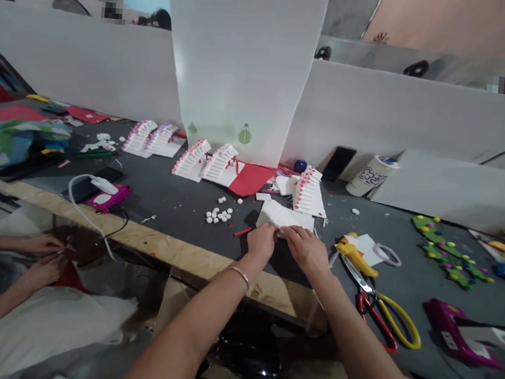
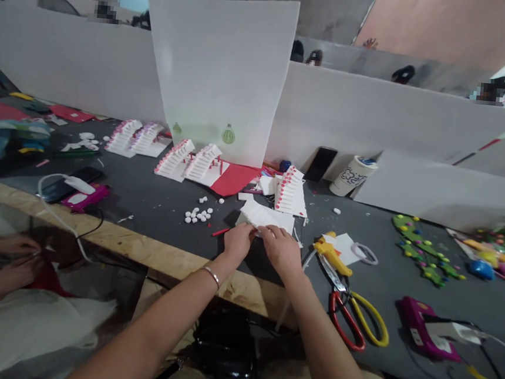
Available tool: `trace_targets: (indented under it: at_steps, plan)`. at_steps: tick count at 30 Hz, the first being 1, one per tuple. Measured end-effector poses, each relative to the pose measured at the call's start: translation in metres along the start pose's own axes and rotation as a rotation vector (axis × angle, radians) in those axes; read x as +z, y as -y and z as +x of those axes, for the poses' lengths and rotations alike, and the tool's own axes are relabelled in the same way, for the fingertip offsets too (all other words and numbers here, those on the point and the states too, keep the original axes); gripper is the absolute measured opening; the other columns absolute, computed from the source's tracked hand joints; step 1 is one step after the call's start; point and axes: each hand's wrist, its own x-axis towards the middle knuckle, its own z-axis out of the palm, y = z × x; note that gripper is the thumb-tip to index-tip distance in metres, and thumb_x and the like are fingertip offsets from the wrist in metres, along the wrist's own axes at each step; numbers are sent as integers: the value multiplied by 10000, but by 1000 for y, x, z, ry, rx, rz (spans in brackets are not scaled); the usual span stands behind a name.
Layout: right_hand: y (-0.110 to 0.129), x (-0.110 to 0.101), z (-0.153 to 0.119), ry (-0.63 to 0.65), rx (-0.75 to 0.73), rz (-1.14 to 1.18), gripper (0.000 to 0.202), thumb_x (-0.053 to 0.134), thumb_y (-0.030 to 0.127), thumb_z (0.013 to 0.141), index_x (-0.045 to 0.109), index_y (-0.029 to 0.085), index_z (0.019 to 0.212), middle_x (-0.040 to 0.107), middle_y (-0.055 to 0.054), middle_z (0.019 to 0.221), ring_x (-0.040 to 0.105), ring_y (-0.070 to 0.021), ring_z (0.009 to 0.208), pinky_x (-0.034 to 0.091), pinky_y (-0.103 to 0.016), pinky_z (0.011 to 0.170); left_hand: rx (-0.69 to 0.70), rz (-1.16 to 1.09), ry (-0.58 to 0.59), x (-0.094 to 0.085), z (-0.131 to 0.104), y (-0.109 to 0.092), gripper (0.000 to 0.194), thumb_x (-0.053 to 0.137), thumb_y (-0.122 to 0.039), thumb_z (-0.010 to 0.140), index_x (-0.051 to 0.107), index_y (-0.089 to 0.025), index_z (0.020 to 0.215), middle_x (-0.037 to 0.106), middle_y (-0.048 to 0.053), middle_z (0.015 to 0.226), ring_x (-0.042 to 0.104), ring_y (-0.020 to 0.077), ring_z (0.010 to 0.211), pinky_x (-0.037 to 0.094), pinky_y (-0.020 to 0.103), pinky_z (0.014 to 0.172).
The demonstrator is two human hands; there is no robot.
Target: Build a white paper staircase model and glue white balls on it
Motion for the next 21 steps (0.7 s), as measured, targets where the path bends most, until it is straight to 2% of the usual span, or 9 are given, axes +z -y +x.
trace_targets:
  at_steps: [10, 16, 18, 21]
  plan:
    - [-1, 0, 1, 45, 6, 4, 281, 452, 185, 955, 641, 198, 1163, 693, -91, 1073, 614, -206, 899, 444, -292, 761, 15, -20, -42, 4, 0, 4, 284, 438, -302, 964, 714, -241, 983, 698, 45, 995, 651, 181, 877, 469, 264, 732]
    - [-3, 1, 3, 63, 21, 11, 266, 445, 165, 954, 637, 202, 1134, 694, -80, 1054, 615, -205, 895, 441, -287, 751, 39, -64, -87, -5, -9, 14, 213, 501, -263, 942, 709, -215, 945, 688, 46, 947, 636, 170, 894, 468, 258, 756]
    - [-4, 2, 2, 66, 31, 20, 275, 440, 150, 951, 633, 202, 1140, 694, -79, 1065, 616, -210, 910, 441, -289, 748, 71, -61, -113, -8, -12, 19, 191, 518, -259, 937, 701, -204, 931, 678, 48, 964, 623, 173, 922, 468, 263, 782]
    - [-9, 2, -1, 69, 54, 36, 298, 427, 124, 940, 629, 205, 1144, 688, -84, 1090, 616, -219, 922, 440, -297, 731, 197, 40, -158, -10, -14, 25, 151, 536, -224, 923, 677, -182, 952, 660, 62, 1028, 585, 200, 1001, 455, 306, 867]
